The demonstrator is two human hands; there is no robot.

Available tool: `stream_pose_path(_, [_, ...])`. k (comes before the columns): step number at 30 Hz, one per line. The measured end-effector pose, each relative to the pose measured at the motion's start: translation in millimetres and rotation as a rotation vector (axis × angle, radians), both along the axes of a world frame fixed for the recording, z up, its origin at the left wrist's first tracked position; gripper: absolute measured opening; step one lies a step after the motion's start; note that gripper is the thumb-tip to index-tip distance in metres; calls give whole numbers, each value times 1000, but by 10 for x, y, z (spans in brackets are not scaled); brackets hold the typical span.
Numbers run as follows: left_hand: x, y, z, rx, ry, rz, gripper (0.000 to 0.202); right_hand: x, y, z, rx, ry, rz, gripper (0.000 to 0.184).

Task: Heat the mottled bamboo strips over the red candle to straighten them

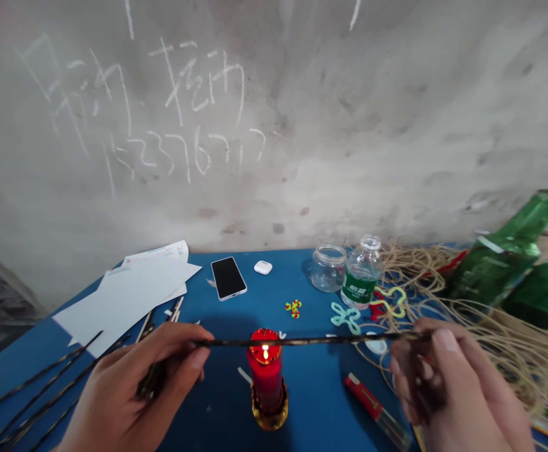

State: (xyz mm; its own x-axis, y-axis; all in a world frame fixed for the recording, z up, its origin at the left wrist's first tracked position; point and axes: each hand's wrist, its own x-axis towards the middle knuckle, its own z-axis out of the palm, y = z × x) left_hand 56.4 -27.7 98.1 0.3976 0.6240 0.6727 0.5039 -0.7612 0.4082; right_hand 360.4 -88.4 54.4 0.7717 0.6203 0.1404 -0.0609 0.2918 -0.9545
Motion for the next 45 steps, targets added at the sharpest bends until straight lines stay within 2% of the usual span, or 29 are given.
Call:
stream_pose_path(3, [3,1,-1,2,-9,-16,20,35,12,-44,-7,34,-41,25])
stream_pose_path(5, [5,-2,0,2,-16,-25,23,65,26,-82,-5,40,-8,24])
stream_pose_path(8, [9,-10,2,5,-29,-24,23,95,41,-110,25,34,-31,26])
stream_pose_path(12, [14,-16,-3,-8,-38,-25,22,91,49,-76,43,-5,22,25])
stream_pose_path(16, [13,-17,-5,-14,-43,-25,20,62,68,-51,45,-13,0,29])
stream_pose_path(24, [27,-7,-1,-17,-73,-54,21,103,80,-114,24,-34,-1,27])
stream_pose_path(28, [36,-19,-12,-25,-65,-54,24,105,81,-116,31,-30,-20,31])
stream_pose_path(35, [27,-23,-12,-26,-58,-68,28,68,62,-59,39,-31,23,22])
stream_pose_path(40, [-4,-26,-32,-18,-19,-82,37,143,52,-107,52,-10,-31,21])
stream_pose_path(45, [-5,-19,-58,33,0,-98,41,168,73,-134,40,-5,-14,21])
